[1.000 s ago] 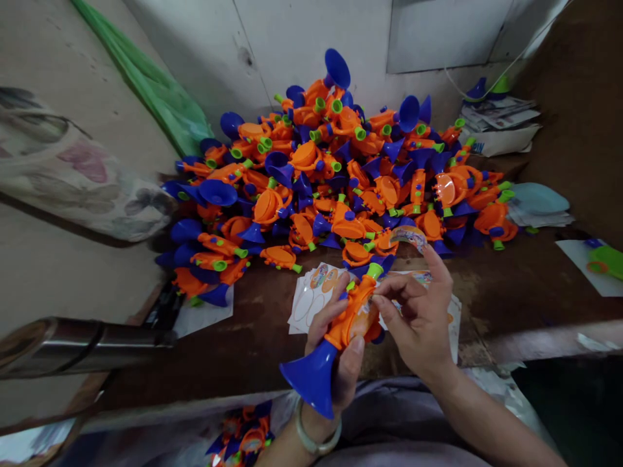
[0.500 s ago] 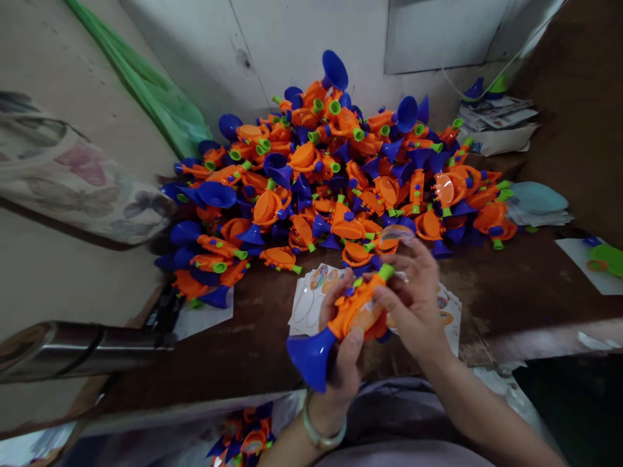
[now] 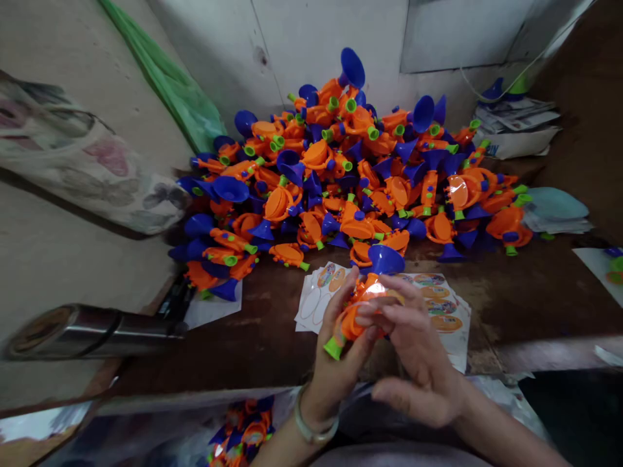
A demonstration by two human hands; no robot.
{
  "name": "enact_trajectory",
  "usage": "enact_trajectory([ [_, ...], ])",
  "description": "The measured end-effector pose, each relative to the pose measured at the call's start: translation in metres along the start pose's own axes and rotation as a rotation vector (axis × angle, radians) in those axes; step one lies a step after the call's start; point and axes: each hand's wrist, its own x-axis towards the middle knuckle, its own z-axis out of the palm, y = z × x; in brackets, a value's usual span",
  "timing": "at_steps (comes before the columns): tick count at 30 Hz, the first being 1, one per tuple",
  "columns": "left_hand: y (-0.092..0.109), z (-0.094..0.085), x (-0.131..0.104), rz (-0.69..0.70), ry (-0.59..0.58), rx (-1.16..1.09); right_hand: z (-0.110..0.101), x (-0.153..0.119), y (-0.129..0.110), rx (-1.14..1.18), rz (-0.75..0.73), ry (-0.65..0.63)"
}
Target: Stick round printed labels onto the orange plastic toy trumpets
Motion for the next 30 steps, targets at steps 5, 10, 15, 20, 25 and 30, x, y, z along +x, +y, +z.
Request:
enact_trajectory([
  [5,0.003,0.002,0.000,0.054,-0.021,-0.205,-0.010,0.019,0.000,0.160,0.122,0.197],
  [10,0.006,-0.002,0.001,0.078,-0.077,-0.189,-0.002,0.021,-0.001,0.102,0.169,0.214],
  [15,0.010,-0.003,0.003,0.120,-0.085,-0.154,0.010,0.015,-0.001,0.039,0.074,0.264],
  [20,0.012,0.000,0.005,0.120,-0.081,-0.162,0.015,0.011,0.004,-0.030,-0.002,0.263],
  [25,0.008,-0.001,0.003,0.104,-0.049,-0.166,0.017,0.008,0.006,-0.002,0.010,0.257],
  [30,0.007,-0.001,0.003,0.116,-0.041,-0.157,0.019,0.007,0.006,0.012,0.024,0.267],
])
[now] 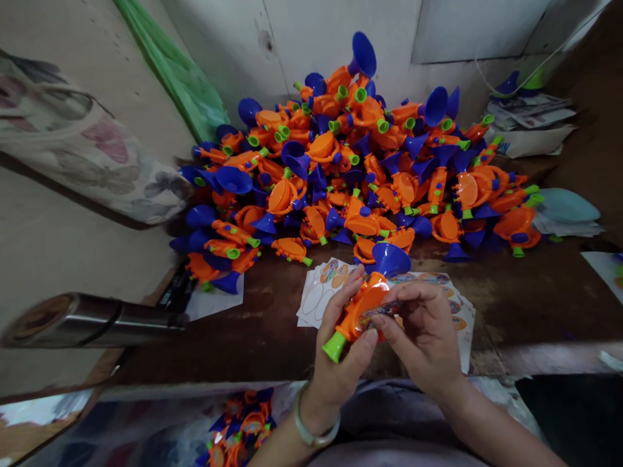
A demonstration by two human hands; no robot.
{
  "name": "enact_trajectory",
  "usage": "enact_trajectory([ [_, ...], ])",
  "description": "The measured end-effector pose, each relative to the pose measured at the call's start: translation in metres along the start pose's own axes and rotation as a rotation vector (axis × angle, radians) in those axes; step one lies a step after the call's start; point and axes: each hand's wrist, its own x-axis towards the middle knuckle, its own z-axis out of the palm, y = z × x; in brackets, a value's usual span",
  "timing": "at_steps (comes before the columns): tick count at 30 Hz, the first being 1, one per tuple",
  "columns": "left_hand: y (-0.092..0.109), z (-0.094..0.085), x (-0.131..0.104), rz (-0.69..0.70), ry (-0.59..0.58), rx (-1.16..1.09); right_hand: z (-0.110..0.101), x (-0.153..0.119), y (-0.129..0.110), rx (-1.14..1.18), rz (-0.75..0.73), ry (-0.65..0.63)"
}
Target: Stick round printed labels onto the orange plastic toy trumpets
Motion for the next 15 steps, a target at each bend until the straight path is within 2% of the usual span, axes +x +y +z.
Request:
enact_trajectory([
  [11,-0.0028,-0.0002,-0.0027,-0.014,0.024,-0.030,0.0021,-0.0025,-0.0011,-0.052,0.000,0.012],
  [15,-0.0023,-0.0005,-0.0022,0.030,0.031,0.002,0.0008,0.0000,0.0001,-0.106,-0.025,0.013],
])
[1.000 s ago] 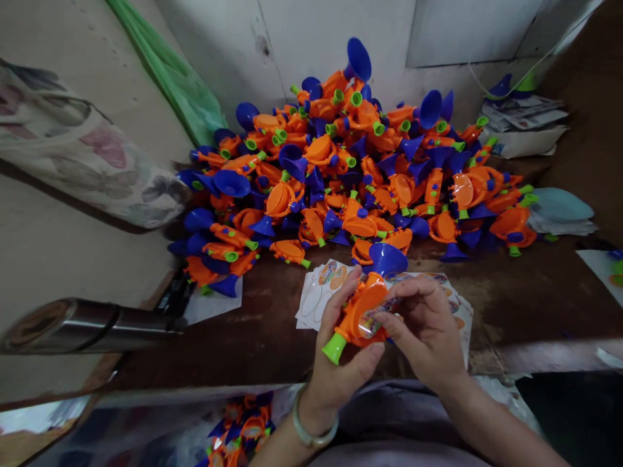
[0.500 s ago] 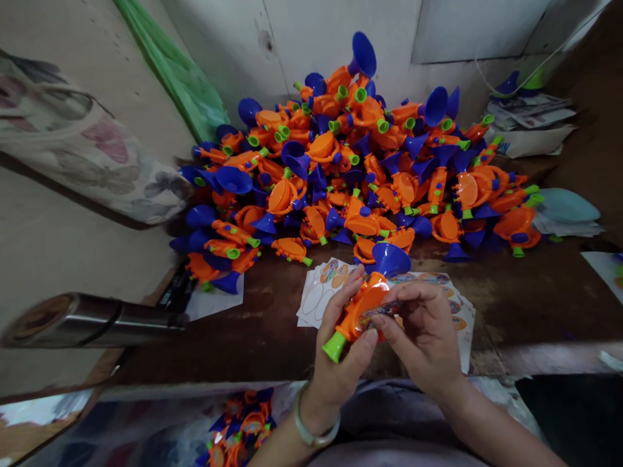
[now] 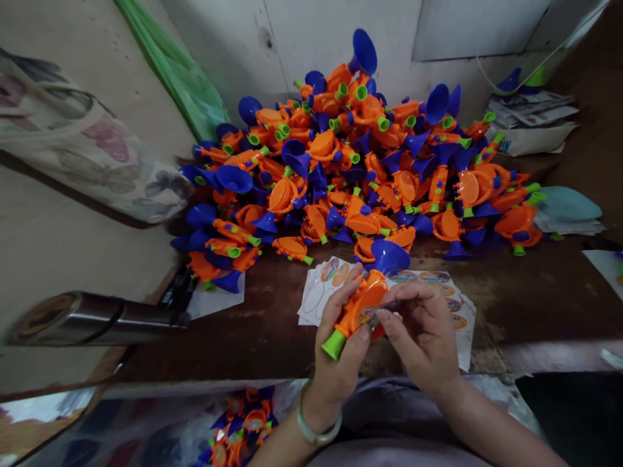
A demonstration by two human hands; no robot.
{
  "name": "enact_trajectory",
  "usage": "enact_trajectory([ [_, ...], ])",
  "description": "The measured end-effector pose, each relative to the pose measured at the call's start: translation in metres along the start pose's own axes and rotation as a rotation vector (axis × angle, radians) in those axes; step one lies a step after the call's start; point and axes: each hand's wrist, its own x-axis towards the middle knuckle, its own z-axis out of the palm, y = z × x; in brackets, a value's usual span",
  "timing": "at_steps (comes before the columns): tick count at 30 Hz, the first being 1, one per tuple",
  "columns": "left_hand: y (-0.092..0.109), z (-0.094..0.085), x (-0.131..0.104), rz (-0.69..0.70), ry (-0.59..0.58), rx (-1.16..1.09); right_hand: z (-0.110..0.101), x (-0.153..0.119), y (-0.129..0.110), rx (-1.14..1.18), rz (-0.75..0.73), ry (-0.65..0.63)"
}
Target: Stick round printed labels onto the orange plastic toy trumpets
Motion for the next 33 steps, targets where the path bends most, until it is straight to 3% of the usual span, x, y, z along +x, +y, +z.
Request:
enact_trajectory([
  [6,0.006,0.001,-0.002,0.066,-0.020,0.057,-0.006,0.009,0.003,-0.205,-0.046,-0.002],
  [15,0.005,0.000,-0.005,0.057,-0.012,0.072,-0.004,0.012,0.002,-0.252,-0.030,-0.017],
  [21,0.000,-0.004,-0.006,0.035,0.000,0.063,-0.007,0.017,0.004,-0.415,-0.186,-0.015],
  [23,-0.002,-0.005,-0.009,0.024,0.016,0.053,-0.009,0.020,0.007,-0.432,-0.175,-0.037],
  [28,-0.002,-0.009,-0.013,-0.016,0.001,-0.004,-0.016,0.029,0.029,-0.433,-0.099,0.177],
  [30,0.002,-0.017,-0.009,-0.014,0.047,0.004,-0.020,0.030,0.037,-0.371,-0.080,0.188],
  [33,0.005,-0.044,0.000,0.024,0.266,0.164,-0.024,0.027,0.047,-0.313,-0.017,0.083],
])
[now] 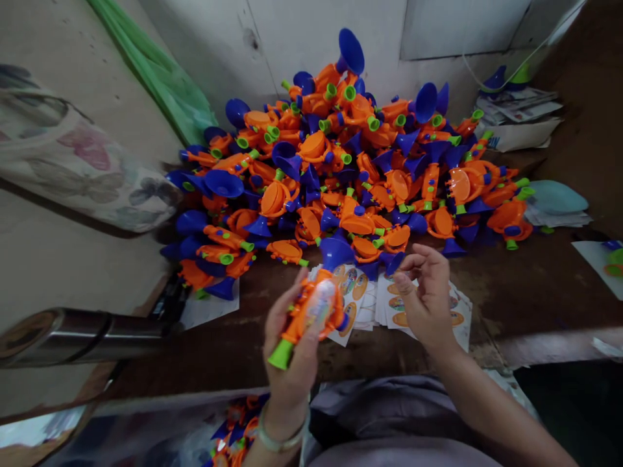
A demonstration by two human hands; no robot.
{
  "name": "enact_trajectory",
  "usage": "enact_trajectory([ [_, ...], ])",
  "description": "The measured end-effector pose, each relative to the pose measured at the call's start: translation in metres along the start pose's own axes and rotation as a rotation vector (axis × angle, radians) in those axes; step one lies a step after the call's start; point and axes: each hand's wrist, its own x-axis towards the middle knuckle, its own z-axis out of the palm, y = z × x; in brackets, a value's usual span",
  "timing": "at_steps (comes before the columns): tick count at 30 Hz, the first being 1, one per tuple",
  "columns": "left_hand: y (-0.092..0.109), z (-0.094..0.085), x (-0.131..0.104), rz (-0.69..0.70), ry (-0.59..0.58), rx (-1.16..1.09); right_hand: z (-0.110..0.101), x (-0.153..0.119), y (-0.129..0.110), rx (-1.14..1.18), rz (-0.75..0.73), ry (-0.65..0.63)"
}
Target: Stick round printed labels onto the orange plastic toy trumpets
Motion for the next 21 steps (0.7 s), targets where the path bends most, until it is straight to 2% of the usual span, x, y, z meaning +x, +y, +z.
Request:
enact_trajectory([
  [3,-0.010,-0.037,0.014,0.037,0.280,0.252,0.003,-0.010,0.010,-0.115,-0.024,-0.269],
  [6,-0.024,-0.078,0.017,-0.072,0.486,0.435,0.014,-0.022,0.021,-0.341,-0.133,-0.585],
  [8,-0.032,-0.100,0.013,-0.170,0.492,0.552,0.024,-0.028,0.028,-0.464,-0.185,-0.685],
  [10,-0.036,-0.114,0.007,-0.149,0.422,0.704,0.033,-0.032,0.034,-0.556,-0.232,-0.762],
  [13,-0.037,-0.113,-0.003,0.081,0.332,0.889,0.043,-0.031,0.039,-0.645,-0.315,-0.913],
  [16,-0.035,-0.092,-0.015,0.184,0.177,0.860,0.046,-0.024,0.043,-0.647,-0.345,-0.958],
  [19,-0.035,-0.068,-0.027,0.073,0.124,0.694,0.042,-0.015,0.044,-0.646,-0.351,-0.936],
  [21,-0.036,-0.056,-0.033,-0.157,0.116,0.449,0.035,-0.012,0.041,-0.626,-0.368,-0.874],
])
